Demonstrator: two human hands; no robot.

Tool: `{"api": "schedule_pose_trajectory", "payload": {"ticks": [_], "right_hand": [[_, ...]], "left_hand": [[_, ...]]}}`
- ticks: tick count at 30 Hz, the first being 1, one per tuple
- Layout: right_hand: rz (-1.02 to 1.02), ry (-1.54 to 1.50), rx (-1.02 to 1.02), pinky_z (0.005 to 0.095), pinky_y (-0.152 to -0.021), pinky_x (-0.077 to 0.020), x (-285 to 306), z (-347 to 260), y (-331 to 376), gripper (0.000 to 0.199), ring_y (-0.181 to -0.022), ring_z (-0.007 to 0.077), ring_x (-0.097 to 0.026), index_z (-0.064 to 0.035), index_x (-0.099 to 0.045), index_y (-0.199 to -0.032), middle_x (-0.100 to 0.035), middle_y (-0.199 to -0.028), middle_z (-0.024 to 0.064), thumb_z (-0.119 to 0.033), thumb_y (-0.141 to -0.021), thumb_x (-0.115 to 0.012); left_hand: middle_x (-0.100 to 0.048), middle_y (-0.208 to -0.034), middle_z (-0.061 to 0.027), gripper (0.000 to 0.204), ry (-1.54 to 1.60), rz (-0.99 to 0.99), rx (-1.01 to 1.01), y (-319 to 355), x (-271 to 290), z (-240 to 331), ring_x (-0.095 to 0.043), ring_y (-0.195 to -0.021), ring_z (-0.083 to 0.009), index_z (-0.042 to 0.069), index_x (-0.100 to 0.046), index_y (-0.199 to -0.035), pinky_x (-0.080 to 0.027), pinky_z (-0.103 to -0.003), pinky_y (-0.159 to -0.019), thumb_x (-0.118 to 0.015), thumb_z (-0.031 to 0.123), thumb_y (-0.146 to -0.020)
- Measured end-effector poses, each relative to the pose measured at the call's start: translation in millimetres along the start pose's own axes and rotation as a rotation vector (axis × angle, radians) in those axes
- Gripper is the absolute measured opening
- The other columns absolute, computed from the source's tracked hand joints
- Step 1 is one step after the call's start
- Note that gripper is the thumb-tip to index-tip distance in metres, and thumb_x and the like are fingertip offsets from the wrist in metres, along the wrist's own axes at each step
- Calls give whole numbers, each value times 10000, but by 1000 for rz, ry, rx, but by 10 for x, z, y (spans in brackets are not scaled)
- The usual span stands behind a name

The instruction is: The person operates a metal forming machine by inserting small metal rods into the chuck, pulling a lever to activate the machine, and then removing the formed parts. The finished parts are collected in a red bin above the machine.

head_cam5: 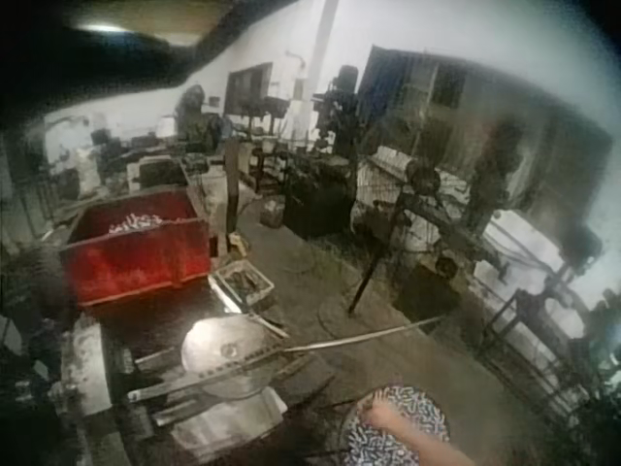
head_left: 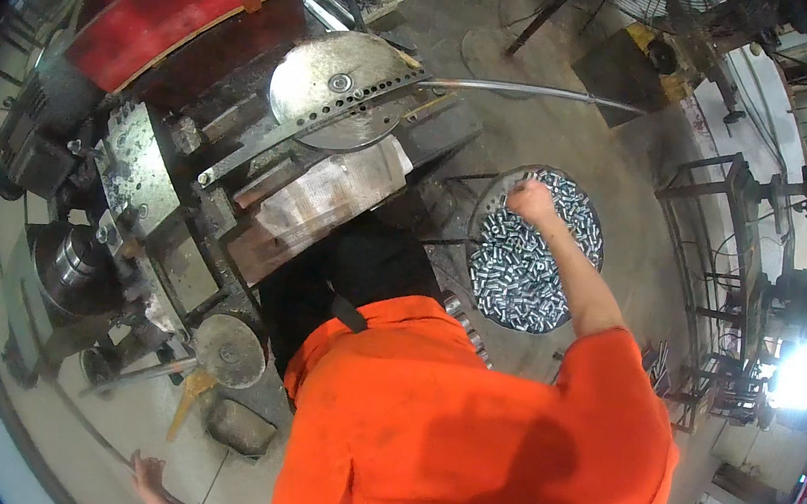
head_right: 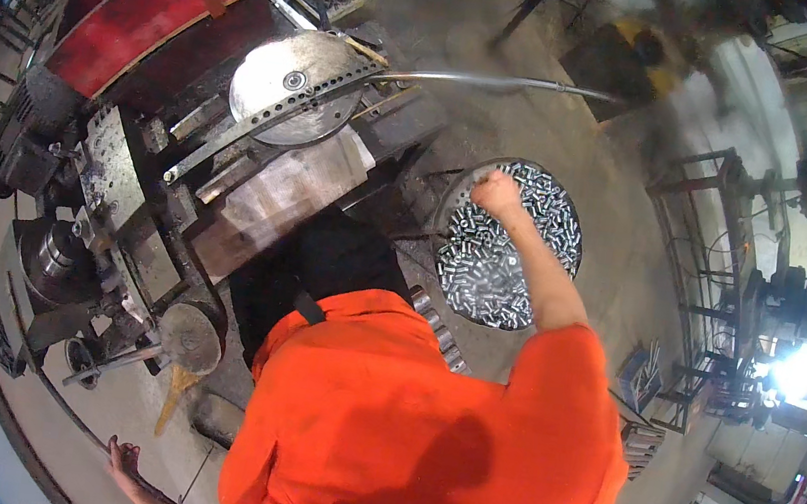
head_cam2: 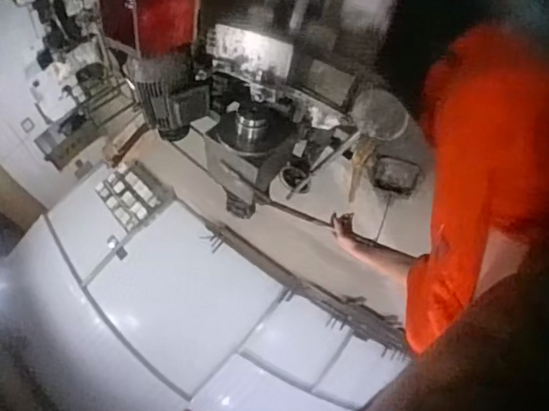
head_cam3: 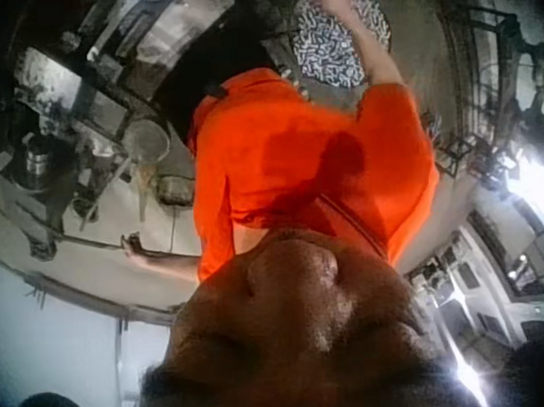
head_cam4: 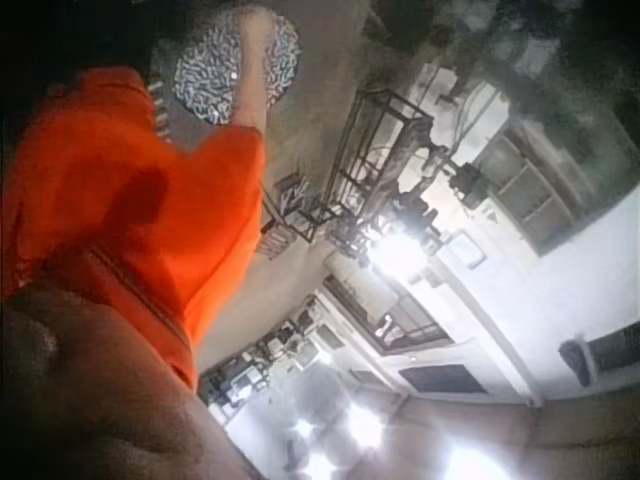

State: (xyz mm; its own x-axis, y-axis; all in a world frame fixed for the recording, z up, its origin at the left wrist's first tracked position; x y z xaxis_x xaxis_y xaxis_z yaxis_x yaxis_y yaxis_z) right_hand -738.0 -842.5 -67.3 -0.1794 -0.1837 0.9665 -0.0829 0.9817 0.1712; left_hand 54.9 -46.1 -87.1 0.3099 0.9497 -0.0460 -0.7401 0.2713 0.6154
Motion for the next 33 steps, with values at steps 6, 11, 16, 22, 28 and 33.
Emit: {"api": "schedule_pose_trajectory", "payload": {"ticks": [6, 11, 16, 22, 28, 33], "right_hand": [[-168, 180, 25, 408, -795, -500, -786, -291, 10, 352, -858, 336, -623, -30, -653, -819, -645, -882, 197, -308, -602, -635], [-172, 166, 56, 411, -793, -501, -946, -406, -11, 317, -876, 350, -622, 4, -646, -819, -642, -910, 205, -236, -613, -626], [-102, 144, 215, 432, -724, -510, -964, -250, -48, 326, -823, 362, -623, -15, -653, -762, -635, -838, 224, -300, -604, -661], [158, -516, 413, 285, -589, -481, -173, -329, -186, 154, -688, 174, -616, -10, -682, -754, -631, -788, 112, 29, -649, -577], [30, -610, 862, 301, -810, -458, 1351, -3277, 653, 299, -944, 229, -593, -18, -698, -850, -613, -1050, 118, -20, -579, -571], [-122, -631, 1500, 357, -859, -457, 1649, -5675, 1759, 327, -1018, 321, -564, -63, -698, -851, -603, -1066, 153, -88, -534, -619]], "left_hand": [[-509, -1033, -150, 469, -278, 241, -40, 400, 83, 344, -452, -986, -267, 47, -439, -1202, -351, -457, -875, -474, 367, -861], [-557, -695, -42, 402, -345, 322, -228, 908, -764, 615, -563, -664, -146, 11, -594, -1025, -499, -310, -647, -683, 312, -775], [-563, -705, -83, 422, -356, 283, -381, 1332, -1316, 817, -587, -640, -173, -32, -563, -1025, -518, -319, -599, -650, 320, -810], [-547, -715, -72, 375, -258, 221, -333, 1266, -1374, 773, -570, -651, -163, -33, -552, -988, -503, -312, -595, -654, 267, -786], [-560, -689, -65, 366, -285, 274, -396, 1427, -1453, 873, -579, -596, -151, -30, -556, -1003, -519, -300, -577, -643, 269, -812], [-569, -675, -85, 289, -582, 410, -424, 1430, -1285, 906, -577, -590, -196, -27, -581, -901, -459, -339, -565, -639, 230, -782]]}}
Point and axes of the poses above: each hand's wrist, its own y-axis away from the middle knuckle, its own x-axis out of the back of the hand, z = x × y, the point moved 10 cm from there along -y, towards the middle knuckle
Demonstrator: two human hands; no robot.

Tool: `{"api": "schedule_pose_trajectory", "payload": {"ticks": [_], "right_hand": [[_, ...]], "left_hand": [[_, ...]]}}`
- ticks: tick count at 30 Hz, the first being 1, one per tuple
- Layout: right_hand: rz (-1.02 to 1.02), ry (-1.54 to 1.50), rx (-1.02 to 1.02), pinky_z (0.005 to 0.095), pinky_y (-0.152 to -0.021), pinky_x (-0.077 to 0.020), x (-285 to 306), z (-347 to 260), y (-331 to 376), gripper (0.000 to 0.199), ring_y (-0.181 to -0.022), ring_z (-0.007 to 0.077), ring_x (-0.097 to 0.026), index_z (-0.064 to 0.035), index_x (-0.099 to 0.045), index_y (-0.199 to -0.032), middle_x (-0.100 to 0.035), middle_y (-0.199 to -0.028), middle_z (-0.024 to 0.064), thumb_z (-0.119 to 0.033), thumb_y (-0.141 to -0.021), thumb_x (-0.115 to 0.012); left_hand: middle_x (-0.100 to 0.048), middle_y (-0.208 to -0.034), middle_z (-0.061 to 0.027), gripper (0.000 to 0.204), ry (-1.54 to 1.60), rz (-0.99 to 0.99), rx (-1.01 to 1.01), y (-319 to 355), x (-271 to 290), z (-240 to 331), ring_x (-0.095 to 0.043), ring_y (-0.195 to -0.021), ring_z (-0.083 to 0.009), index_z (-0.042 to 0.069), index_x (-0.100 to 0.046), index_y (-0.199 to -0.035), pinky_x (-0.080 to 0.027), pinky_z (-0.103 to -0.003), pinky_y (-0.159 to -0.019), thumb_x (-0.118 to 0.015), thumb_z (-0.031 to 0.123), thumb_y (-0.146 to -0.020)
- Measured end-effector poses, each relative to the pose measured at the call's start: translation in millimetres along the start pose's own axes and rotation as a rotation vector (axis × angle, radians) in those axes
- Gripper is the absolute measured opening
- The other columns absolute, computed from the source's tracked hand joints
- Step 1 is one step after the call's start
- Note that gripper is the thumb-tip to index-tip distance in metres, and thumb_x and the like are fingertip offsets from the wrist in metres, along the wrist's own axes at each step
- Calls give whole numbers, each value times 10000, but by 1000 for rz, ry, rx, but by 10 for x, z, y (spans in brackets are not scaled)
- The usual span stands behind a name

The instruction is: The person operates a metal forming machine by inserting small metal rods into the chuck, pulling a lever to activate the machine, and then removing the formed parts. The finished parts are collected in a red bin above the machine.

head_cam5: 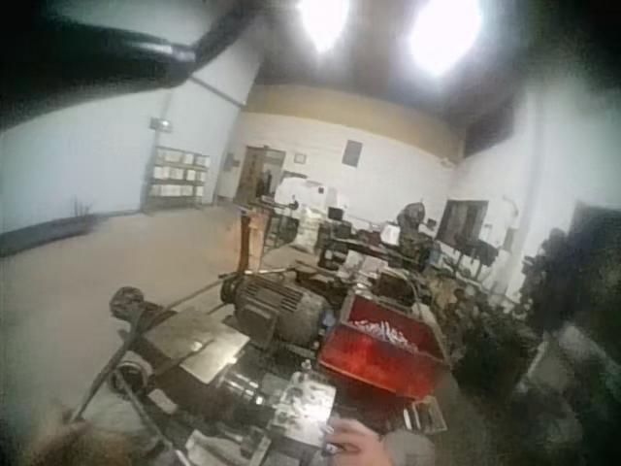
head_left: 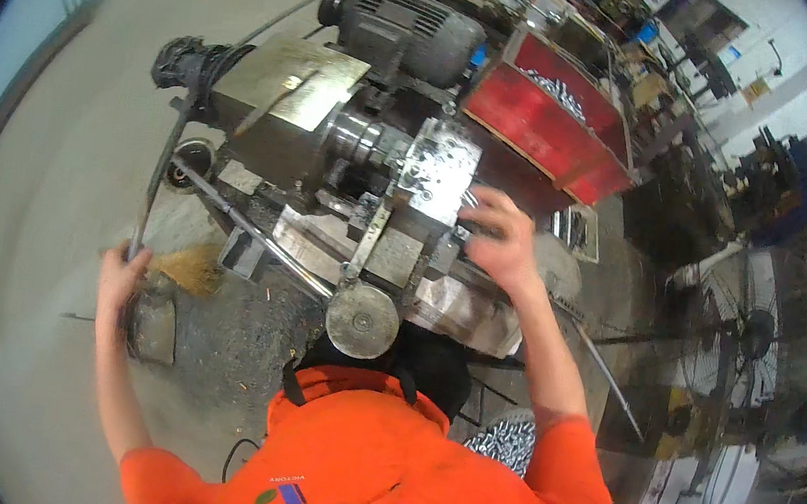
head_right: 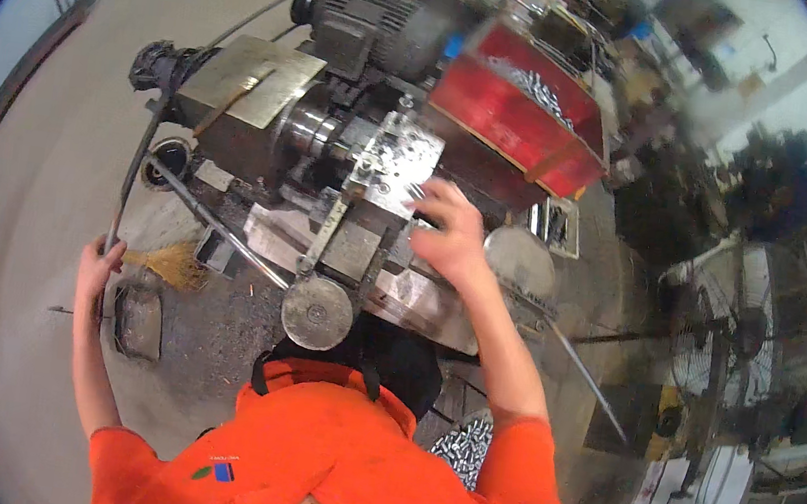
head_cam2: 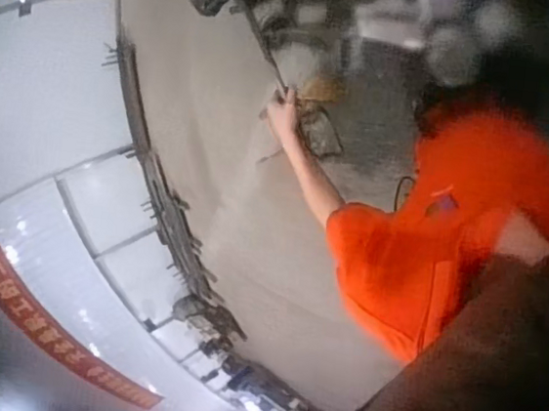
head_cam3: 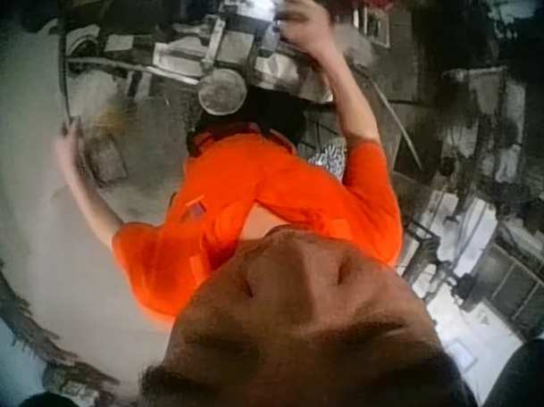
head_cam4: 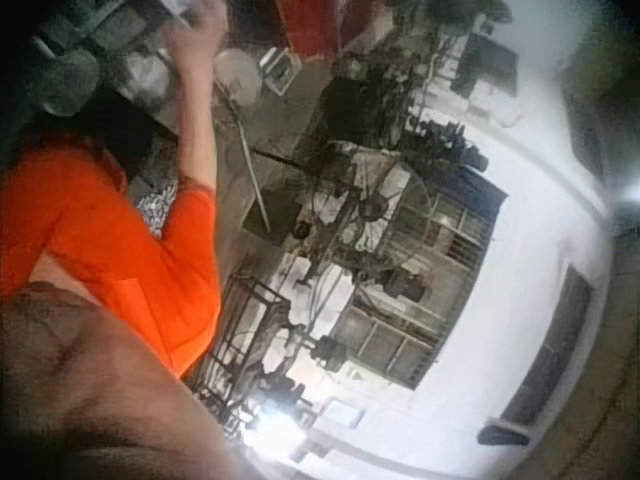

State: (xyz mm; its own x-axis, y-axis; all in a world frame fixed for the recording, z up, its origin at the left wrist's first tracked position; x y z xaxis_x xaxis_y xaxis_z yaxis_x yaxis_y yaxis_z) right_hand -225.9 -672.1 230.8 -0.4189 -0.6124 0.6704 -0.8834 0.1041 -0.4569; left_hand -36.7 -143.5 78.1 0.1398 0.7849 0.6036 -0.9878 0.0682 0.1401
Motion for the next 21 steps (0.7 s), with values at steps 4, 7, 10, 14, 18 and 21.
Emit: {"api": "schedule_pose_trajectory", "payload": {"ticks": [4, 7, 10, 14, 18, 21], "right_hand": [[-292, 329, 168, 386, -827, -465, -946, -164, -949, 261, -1008, 352, -543, -25, -681, -748, -603, -1036, 183, -160, -536, -610], [-477, 455, -29, 384, -792, -481, -1397, 150, -1173, 222, -906, 338, -592, -15, -682, -697, -629, -880, 213, -142, -538, -591], [-383, 268, -53, 366, -657, -510, -1452, 283, -1224, 217, -680, 326, -634, 2, -667, -698, -619, -679, 208, -141, -564, -572], [-394, 139, -88, 384, -642, -507, -1554, 286, -1282, 208, -696, 397, -623, 53, -621, -661, -569, -679, 282, -124, -564, -570], [-424, 217, -182, 350, -552, -467, -1556, 269, -1334, 204, -564, 241, -612, 40, -619, -657, -552, -579, 209, -144, -584, -568], [-409, 165, -203, 355, -557, -462, -1511, 361, -1272, 212, -570, 262, -611, 35, -623, -666, -558, -594, 213, -152, -583, -568]], "left_hand": [[-600, -866, -256, 429, -591, 76, -129, 264, 57, 299, -568, -827, -427, -18, -547, -1014, -445, -476, -696, -644, 314, -761], [-601, -862, -253, 418, -636, 43, -4, 470, 129, 170, -578, -837, -410, -17, -542, -1016, -447, -474, -704, -643, 300, -762], [-604, -838, -254, 386, -569, 98, 19, 597, 194, 89, -579, -837, -416, -17, -555, -998, -458, -471, -709, -644, 272, -759], [-606, -799, -245, 322, -599, 190, -23, 640, 231, 136, -580, -802, -421, -12, -564, -952, -461, -479, -701, -629, 243, -767], [-605, -773, -238, 250, -704, 297, -64, 643, 260, 129, -582, -779, -415, 2, -562, -899, -459, -489, -693, -600, 218, -780], [-606, -751, -228, 216, -767, 276, -61, 551, 199, 157, -591, -758, -401, 9, -559, -871, -464, -485, -678, -589, 202, -778]]}}
Point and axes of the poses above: each hand's wrist, its own y-axis away from the middle knuckle, its own x-axis out of the back of the hand, z = x × y, the point moved 10 cm from there along -y, towards the middle knuckle
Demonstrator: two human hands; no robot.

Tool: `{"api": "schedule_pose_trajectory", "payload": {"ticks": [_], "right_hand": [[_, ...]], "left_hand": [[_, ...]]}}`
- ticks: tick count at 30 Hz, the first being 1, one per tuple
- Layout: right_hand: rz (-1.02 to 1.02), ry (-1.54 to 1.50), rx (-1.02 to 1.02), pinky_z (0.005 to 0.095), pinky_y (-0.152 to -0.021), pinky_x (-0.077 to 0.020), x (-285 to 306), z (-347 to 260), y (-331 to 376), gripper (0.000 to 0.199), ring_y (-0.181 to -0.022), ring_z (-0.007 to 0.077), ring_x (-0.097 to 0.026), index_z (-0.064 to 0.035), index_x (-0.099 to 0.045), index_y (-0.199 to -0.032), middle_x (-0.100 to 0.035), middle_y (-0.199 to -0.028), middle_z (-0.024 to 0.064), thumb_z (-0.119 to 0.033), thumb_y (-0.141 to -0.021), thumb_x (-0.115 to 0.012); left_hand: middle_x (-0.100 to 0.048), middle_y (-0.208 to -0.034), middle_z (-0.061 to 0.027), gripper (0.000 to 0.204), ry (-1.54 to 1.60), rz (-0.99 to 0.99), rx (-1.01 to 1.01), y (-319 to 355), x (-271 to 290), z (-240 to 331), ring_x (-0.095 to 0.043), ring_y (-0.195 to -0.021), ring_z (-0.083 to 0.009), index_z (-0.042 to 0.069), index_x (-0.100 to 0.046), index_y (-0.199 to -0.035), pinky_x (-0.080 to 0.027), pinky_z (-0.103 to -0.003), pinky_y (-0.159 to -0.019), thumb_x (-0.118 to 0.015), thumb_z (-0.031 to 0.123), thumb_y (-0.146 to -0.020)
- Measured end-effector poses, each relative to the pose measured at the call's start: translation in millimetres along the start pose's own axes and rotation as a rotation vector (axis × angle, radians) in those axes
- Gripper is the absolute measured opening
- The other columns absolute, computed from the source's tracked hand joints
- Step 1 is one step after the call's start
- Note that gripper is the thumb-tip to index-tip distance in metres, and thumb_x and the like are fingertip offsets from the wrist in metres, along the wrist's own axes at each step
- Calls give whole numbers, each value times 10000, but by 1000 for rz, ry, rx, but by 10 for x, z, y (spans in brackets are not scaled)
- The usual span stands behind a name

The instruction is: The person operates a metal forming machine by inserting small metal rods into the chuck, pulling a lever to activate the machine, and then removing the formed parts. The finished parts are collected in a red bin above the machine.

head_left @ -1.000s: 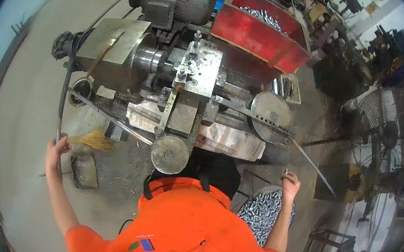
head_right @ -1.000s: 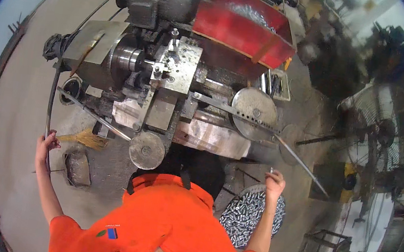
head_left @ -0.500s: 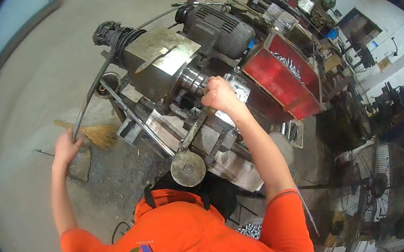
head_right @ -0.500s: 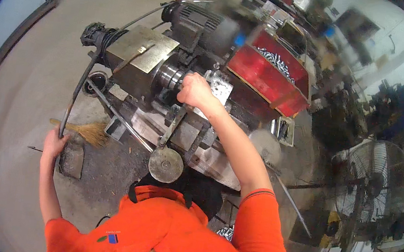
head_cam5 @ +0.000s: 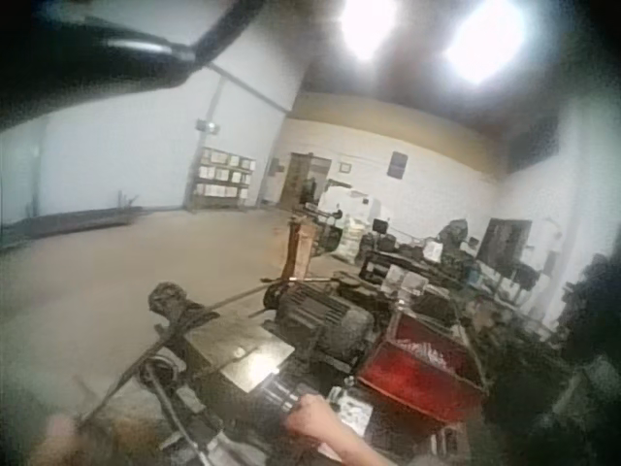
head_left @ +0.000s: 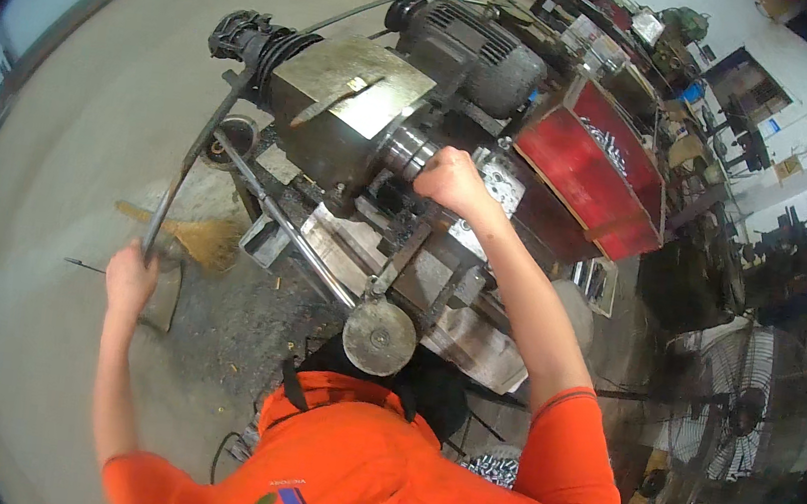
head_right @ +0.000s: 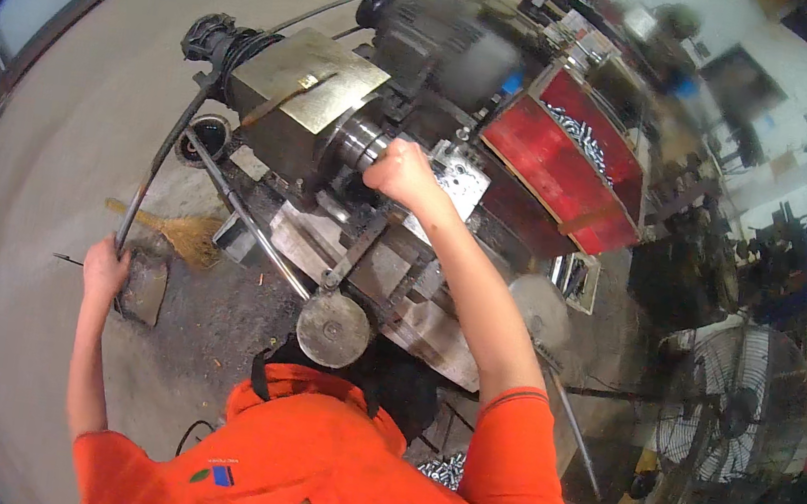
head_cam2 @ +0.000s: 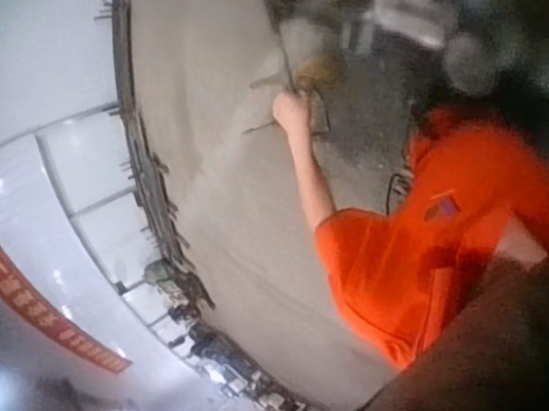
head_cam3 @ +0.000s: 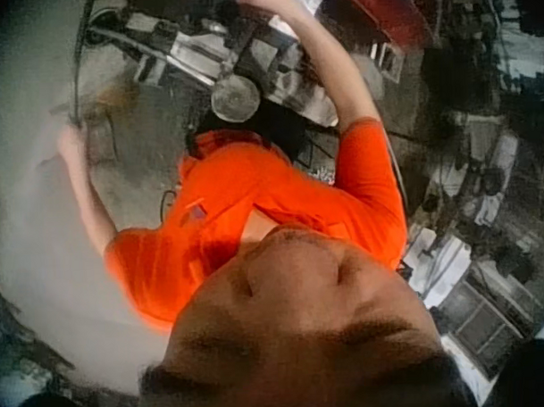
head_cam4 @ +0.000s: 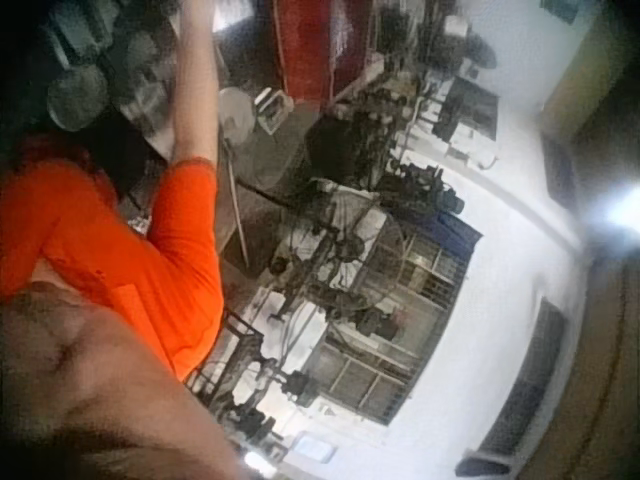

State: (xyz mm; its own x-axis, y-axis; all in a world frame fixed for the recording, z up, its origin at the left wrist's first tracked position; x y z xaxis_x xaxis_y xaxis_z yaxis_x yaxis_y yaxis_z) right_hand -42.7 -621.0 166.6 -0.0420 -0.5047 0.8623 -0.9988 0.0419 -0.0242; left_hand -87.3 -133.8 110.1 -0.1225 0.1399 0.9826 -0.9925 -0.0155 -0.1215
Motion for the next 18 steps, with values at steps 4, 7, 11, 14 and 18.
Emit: {"api": "schedule_pose_trajectory", "payload": {"ticks": [4, 7, 11, 14, 18], "right_hand": [[-67, -10, -29, 381, -669, -504, 37, -175, 78, 241, -666, 367, -626, 50, -638, -676, -583, -665, 257, -158, -563, -590], [-28, 26, -23, 372, -653, -504, 9, -203, 13, 221, -659, 341, -631, 20, -654, -676, -599, -671, 227, -154, -565, -577], [-44, 52, -77, 360, -661, -497, 18, -83, 48, 234, -694, 327, -625, 19, -657, -685, -607, -694, 208, -171, -578, -571], [1, 14, -6, 364, -740, -490, 105, -162, 100, 247, -816, 339, -609, 5, -668, -718, -623, -821, 188, -169, -566, -582], [292, 57, 259, 391, -803, -470, 412, -214, 600, 334, -921, 359, -556, -27, -666, -830, -593, -1006, 174, -164, -529, -622]], "left_hand": [[-610, -717, -198, 177, -187, -54, 5, -318, -40, -489, -607, -708, -359, 21, -546, -865, -473, -457, -633, -586, 152, -752], [-602, -659, -150, 186, -440, 93, -163, -1085, 6, -1292, -606, -619, -323, 43, -536, -892, -469, -434, -579, -580, 94, -719], [-608, -695, -144, 184, -488, 126, -231, -1500, -41, -1442, -610, -641, -313, 54, -547, -903, -476, -420, -592, -562, 63, -720], [-616, -742, -150, 156, -497, 94, -85, -1595, -105, -1526, -619, -710, -304, 56, -552, -886, -485, -416, -642, -570, 86, -735], [-634, -887, -157, 292, -24, 443, -170, -1396, 196, -703, -620, -825, -304, 36, -596, -1031, -493, -410, -721, -609, 218, -803]]}}
Point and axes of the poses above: each hand's wrist, its own y-axis away from the middle knuckle, its own x-axis out of the back of the hand, z = x × y, the point moved 10 cm from there along -y, towards the middle knuckle
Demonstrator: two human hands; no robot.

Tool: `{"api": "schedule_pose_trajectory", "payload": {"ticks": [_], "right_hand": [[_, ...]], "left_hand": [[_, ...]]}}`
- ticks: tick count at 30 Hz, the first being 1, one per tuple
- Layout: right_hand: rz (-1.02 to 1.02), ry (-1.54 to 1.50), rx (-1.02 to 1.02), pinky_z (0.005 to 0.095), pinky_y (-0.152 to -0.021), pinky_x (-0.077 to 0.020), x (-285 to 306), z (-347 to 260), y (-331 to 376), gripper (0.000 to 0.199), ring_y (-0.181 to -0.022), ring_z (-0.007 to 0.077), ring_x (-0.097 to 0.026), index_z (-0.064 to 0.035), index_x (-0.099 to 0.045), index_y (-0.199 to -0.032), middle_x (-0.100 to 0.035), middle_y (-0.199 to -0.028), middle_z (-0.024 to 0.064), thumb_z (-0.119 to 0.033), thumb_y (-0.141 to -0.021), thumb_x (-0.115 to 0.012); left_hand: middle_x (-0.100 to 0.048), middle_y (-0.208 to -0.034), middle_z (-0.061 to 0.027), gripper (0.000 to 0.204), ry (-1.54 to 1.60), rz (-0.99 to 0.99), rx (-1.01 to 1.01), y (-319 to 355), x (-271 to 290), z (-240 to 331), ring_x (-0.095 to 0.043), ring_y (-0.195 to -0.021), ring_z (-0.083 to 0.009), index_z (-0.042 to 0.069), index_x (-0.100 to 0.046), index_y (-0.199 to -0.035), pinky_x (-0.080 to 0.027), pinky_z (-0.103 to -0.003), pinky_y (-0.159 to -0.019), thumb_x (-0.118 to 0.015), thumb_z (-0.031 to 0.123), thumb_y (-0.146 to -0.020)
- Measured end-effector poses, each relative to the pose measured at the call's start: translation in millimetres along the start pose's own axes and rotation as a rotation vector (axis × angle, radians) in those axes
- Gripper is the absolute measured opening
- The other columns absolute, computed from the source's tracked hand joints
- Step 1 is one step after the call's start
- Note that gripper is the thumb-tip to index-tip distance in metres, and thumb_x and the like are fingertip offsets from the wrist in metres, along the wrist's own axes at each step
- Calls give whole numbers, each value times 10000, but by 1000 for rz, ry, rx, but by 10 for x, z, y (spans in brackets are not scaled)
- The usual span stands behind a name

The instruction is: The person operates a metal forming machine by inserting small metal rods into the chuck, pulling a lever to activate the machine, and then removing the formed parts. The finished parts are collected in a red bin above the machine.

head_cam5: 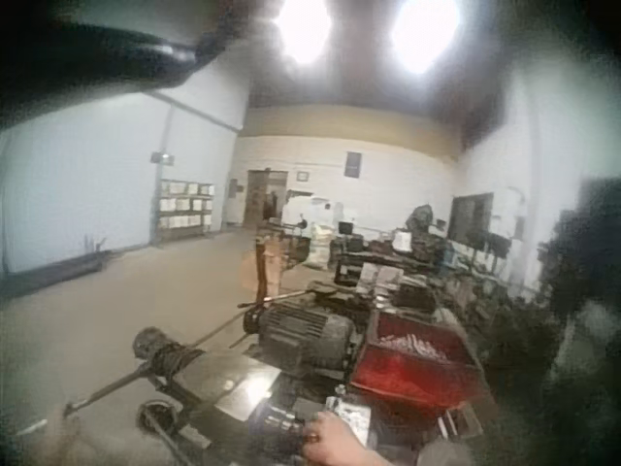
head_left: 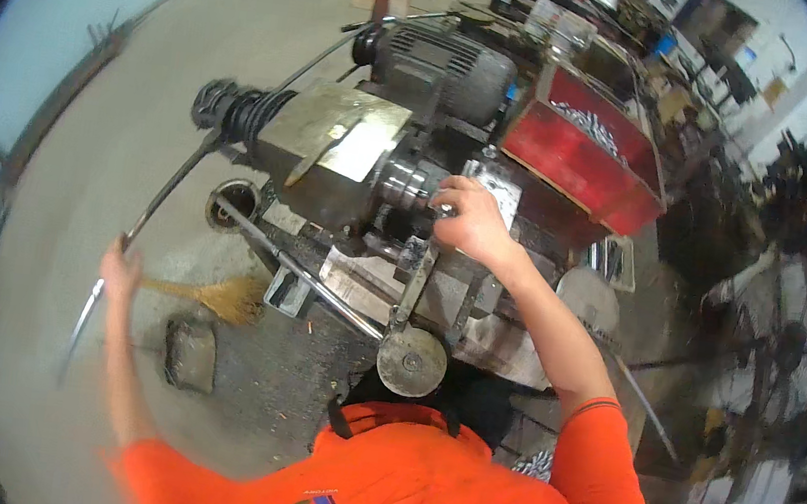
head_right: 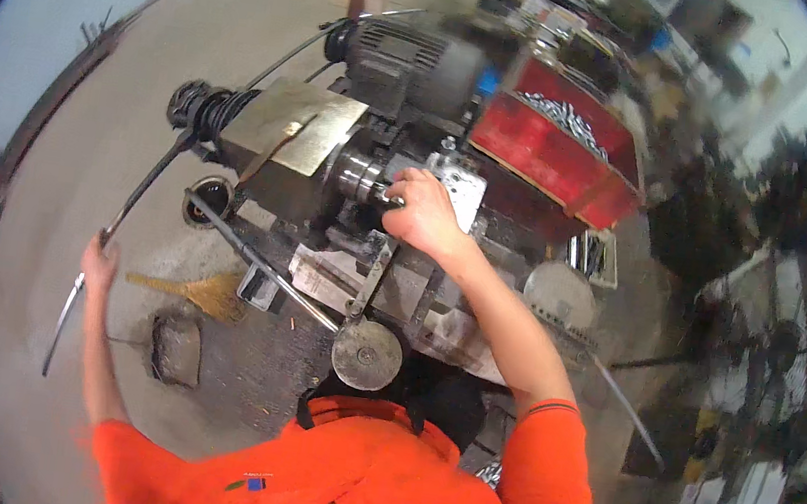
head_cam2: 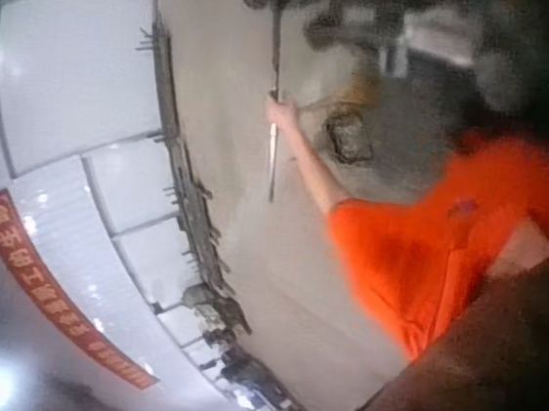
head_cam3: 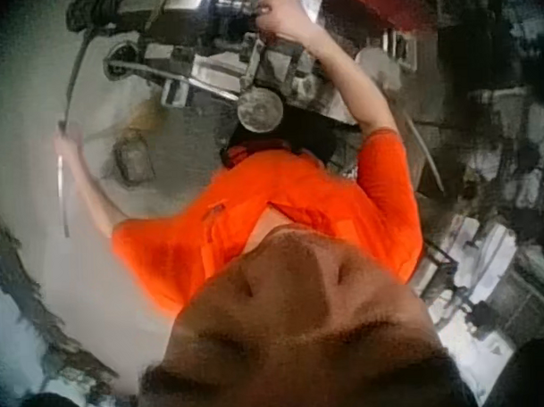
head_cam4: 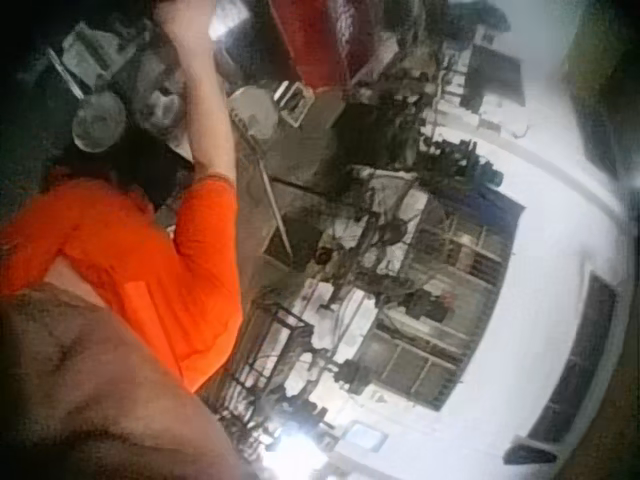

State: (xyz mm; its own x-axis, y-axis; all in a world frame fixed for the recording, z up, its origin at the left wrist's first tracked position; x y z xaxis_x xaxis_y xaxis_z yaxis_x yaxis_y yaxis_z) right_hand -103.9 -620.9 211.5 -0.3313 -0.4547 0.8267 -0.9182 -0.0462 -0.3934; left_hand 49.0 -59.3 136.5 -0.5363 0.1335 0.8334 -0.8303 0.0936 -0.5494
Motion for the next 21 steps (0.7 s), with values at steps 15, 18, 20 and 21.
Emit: {"api": "schedule_pose_trajectory", "payload": {"ticks": [15, 18, 20, 21], "right_hand": [[171, 221, -923, 354, -843, -467, 1722, 1781, 3972, 387, -966, 312, -591, -11, -667, -934, -630, -1019, 152, -118, -565, -616], [94, 598, -1078, 395, -926, -423, 2021, 2241, 4963, 541, -1073, 352, -532, -48, -604, -1111, -573, -1148, 191, -137, -578, -641], [-175, 669, -1433, 418, -893, -434, 2082, 2649, 5999, 539, -1021, 351, -551, -40, -560, -1157, -587, -1116, 186, -202, -651, -653], [-198, 727, -1388, 421, -883, -437, 2107, 2523, 5948, 467, -998, 343, -559, -32, -566, -1112, -595, -1069, 197, -204, -682, -622]], "left_hand": [[-656, -900, -104, 246, -169, -837, -570, 1231, -2021, 2289, -637, -848, -272, 182, -621, -964, -502, -413, -685, -618, 289, -743], [-661, -885, -114, 269, -42, -768, -406, 1155, -1805, 2130, -634, -851, -292, 182, -638, -987, -505, -422, -697, -622, 305, -748], [-663, -876, -126, 327, 108, -776, -192, 1175, -1762, 1894, -631, -852, -309, 168, -640, -1022, -506, -428, -704, -633, 335, -741], [-663, -866, -147, 393, 51, -778, -106, 1279, -1829, 1464, -629, -841, -329, 148, -634, -1059, -504, -437, -709, -645, 350, -722]]}}
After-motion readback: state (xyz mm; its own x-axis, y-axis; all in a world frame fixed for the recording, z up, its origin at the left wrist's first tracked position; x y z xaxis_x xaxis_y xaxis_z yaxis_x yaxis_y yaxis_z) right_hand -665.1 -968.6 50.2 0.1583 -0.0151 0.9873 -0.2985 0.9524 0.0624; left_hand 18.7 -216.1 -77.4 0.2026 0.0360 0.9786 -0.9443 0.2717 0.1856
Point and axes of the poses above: each hand's wrist, its own y-axis away from the middle knuckle, its own x-axis out of the back of the hand, z = x × y, the point moved 10 cm from there along -y, towards the middle knuckle
